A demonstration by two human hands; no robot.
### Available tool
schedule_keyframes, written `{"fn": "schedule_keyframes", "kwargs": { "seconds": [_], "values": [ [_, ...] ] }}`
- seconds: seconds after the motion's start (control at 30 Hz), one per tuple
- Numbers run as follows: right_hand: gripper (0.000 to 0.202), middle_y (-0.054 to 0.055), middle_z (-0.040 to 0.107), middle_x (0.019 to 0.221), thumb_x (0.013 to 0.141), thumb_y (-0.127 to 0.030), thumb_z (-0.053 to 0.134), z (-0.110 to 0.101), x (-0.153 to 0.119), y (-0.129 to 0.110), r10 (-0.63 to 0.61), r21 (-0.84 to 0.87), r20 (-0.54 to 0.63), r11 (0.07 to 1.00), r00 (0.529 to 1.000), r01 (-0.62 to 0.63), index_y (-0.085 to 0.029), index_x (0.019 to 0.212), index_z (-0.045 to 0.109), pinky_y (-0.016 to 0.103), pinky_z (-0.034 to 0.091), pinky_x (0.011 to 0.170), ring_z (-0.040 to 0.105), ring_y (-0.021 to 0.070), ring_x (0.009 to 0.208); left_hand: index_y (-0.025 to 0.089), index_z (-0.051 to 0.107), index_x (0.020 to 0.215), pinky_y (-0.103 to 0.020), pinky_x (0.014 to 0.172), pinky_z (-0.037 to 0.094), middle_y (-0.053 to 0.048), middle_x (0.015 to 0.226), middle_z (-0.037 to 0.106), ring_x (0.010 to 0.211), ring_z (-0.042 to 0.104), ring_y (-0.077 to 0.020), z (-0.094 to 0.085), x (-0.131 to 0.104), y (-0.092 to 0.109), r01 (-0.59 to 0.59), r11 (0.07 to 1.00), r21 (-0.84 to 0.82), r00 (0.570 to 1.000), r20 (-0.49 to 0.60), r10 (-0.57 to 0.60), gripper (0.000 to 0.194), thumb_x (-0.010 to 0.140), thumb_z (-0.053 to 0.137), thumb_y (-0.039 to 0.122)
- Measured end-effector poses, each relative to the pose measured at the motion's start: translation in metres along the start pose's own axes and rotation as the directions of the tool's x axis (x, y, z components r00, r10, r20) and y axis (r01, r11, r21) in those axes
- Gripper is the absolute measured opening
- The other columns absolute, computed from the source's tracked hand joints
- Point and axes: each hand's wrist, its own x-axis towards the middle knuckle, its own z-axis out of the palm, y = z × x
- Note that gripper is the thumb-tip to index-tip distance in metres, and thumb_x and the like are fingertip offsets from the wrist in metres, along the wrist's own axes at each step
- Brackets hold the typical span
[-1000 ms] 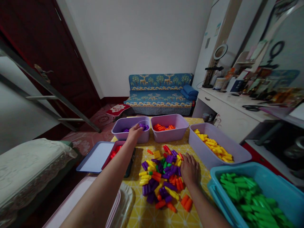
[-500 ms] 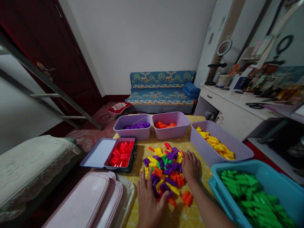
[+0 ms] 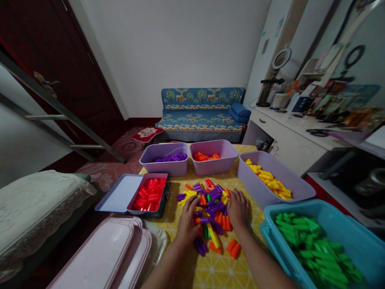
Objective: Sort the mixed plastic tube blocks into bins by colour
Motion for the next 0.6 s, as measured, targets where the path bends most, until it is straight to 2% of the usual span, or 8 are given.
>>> {"fn": "schedule_keyframes", "kwargs": {
  "seconds": [0.07,0.17,0.23,0.33,0.4,0.43,0.53,0.6],
  "values": [
    [0.041,0.008,0.053,0.144,0.093,-0.02,0.038,-0.003,0.0,-0.001,-0.005,-0.01,0.005,1.0,1.0,0.005,-0.022,0.128,0.059,0.042,0.03,0.106,0.041,0.0245,0.135,0.021,0.046,0.141,-0.045,0.111,0.04,-0.015,0.146,0.045,0.135,0.045,-0.0276,-0.006,0.008,0.0,-0.059,0.998,-0.019,0.998,0.03,0.06,0.066,0.079,0.067,0.025],
    [0.041,0.007,0.053,0.144,0.094,-0.02,0.037,-0.006,0.0,-0.002,-0.008,-0.018,0.01,1.0,1.0,0.008,-0.022,0.127,0.06,0.041,0.031,0.106,0.041,0.024,0.135,0.025,0.045,0.142,-0.048,0.112,0.039,-0.014,0.146,0.046,0.136,0.043,-0.0309,-0.016,0.008,0.003,-0.199,0.98,0.028,0.977,0.086,0.196,0.08,0.072,0.077,0.046],
    [0.041,0.007,0.054,0.143,0.094,-0.021,0.037,-0.006,-0.001,-0.002,-0.01,-0.018,0.007,1.0,1.0,0.01,-0.023,0.128,0.06,0.04,0.031,0.105,0.041,0.0237,0.135,0.027,0.045,0.142,-0.051,0.112,0.038,-0.013,0.146,0.047,0.137,0.042,-0.0321,-0.02,0.003,0.005,-0.226,0.968,0.113,0.974,0.046,0.222,0.08,0.073,0.075,0.052],
    [0.041,0.007,0.053,0.144,0.094,-0.021,0.037,-0.004,0.0,-0.001,-0.008,-0.013,0.008,1.0,1.0,0.008,-0.023,0.129,0.059,0.04,0.03,0.106,0.041,0.0234,0.135,0.026,0.047,0.141,-0.053,0.113,0.036,-0.012,0.147,0.047,0.138,0.041,-0.0292,-0.021,-0.005,0.001,-0.028,0.974,0.224,0.974,-0.212,0.077,0.053,0.091,0.054,0.044],
    [0.041,0.007,0.053,0.144,0.094,-0.021,0.037,-0.003,0.0,-0.001,-0.002,-0.015,0.012,1.0,1.0,0.002,-0.023,0.128,0.06,0.041,0.03,0.106,0.041,0.0237,0.135,0.021,0.046,0.141,-0.053,0.112,0.035,-0.015,0.147,0.046,0.138,0.041,-0.0286,-0.017,-0.004,-0.007,0.185,0.959,0.213,0.926,-0.366,-0.097,0.048,0.096,0.043,0.038],
    [0.041,0.007,0.053,0.144,0.094,-0.021,0.037,-0.002,0.0,-0.001,0.001,-0.014,0.012,1.0,1.0,-0.001,-0.023,0.128,0.06,0.041,0.031,0.106,0.041,0.0238,0.135,0.019,0.044,0.141,-0.053,0.112,0.036,-0.017,0.146,0.047,0.137,0.042,-0.029,-0.015,-0.002,-0.011,0.282,0.941,0.19,0.899,-0.396,-0.189,0.05,0.096,0.041,0.038],
    [0.042,0.007,0.053,0.144,0.094,-0.021,0.036,0.001,0.0,0.0,0.001,-0.012,0.002,1.0,1.0,-0.001,-0.023,0.128,0.06,0.042,0.031,0.106,0.041,0.0242,0.134,0.016,0.045,0.141,-0.051,0.112,0.036,-0.018,0.143,0.051,0.136,0.045,-0.0295,-0.008,0.007,-0.02,0.431,0.893,0.128,0.864,-0.343,-0.368,0.054,0.094,0.042,0.042],
    [0.041,0.008,0.054,0.143,0.094,-0.021,0.037,0.002,0.0,0.0,-0.007,-0.01,-0.009,1.0,1.0,0.007,-0.022,0.127,0.06,0.043,0.031,0.105,0.042,0.0249,0.134,0.018,0.053,0.135,-0.05,0.115,0.034,-0.014,0.142,0.054,0.136,0.045,-0.0285,-0.006,0.013,-0.022,0.393,0.913,0.104,0.895,-0.271,-0.354,0.05,0.093,0.045,0.043]
  ]
}}
